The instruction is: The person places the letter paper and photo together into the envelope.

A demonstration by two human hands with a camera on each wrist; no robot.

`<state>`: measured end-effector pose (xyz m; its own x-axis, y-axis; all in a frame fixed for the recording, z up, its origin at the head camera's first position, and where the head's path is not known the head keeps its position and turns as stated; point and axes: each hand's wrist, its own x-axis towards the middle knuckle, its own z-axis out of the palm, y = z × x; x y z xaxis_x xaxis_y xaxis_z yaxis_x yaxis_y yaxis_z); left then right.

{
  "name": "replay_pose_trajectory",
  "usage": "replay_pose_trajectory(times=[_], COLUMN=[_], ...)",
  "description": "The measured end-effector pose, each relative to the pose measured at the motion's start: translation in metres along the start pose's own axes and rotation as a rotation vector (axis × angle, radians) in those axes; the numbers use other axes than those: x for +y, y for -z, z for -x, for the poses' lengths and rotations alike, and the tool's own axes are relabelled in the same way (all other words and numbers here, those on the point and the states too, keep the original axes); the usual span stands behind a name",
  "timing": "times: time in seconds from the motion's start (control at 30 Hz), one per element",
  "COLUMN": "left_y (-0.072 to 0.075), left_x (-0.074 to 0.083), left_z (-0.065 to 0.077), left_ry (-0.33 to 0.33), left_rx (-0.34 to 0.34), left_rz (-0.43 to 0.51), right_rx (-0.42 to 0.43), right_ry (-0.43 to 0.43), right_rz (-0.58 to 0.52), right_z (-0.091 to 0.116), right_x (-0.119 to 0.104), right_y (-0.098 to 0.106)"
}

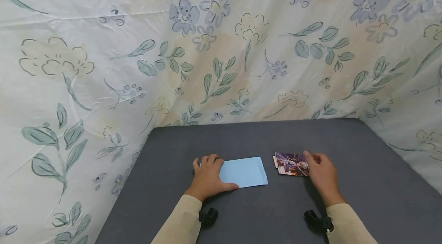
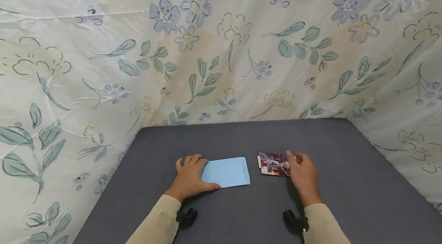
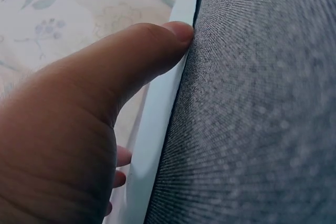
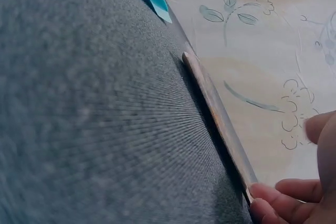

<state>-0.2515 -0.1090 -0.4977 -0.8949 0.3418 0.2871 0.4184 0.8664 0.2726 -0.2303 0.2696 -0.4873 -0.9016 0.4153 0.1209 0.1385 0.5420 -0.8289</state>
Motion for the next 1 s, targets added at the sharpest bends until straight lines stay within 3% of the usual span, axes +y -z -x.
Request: replay_pose_trajectory(times=[0.17, 0.37, 0.47, 1.0], left_y=[0.000, 0.000, 0.000, -0.001], left_x=[0.002, 0.003, 0.003, 0.003], left_z=[-0.002, -0.003, -0.004, -0.005], left_ry=[-0.015, -0.017, -0.014, -0.003], left_rx=[0.007, 0.023, 0.025, 0.018], left_rz=[-0.020, -0.011, -0.001, 0.005], right_rx=[-0.055, -0.109, -0.128, -0.155], right_ry=[-0.020, 0.030, 0.041, 0.039], right_rz=[0.047, 0.244, 0.281, 0.057], right_z=[-0.005, -0.008, -0.009, -0.016], right_x=[0.002, 0.001, 0.000, 0.003], right_y=[0.002, 0.003, 0.002, 0.003])
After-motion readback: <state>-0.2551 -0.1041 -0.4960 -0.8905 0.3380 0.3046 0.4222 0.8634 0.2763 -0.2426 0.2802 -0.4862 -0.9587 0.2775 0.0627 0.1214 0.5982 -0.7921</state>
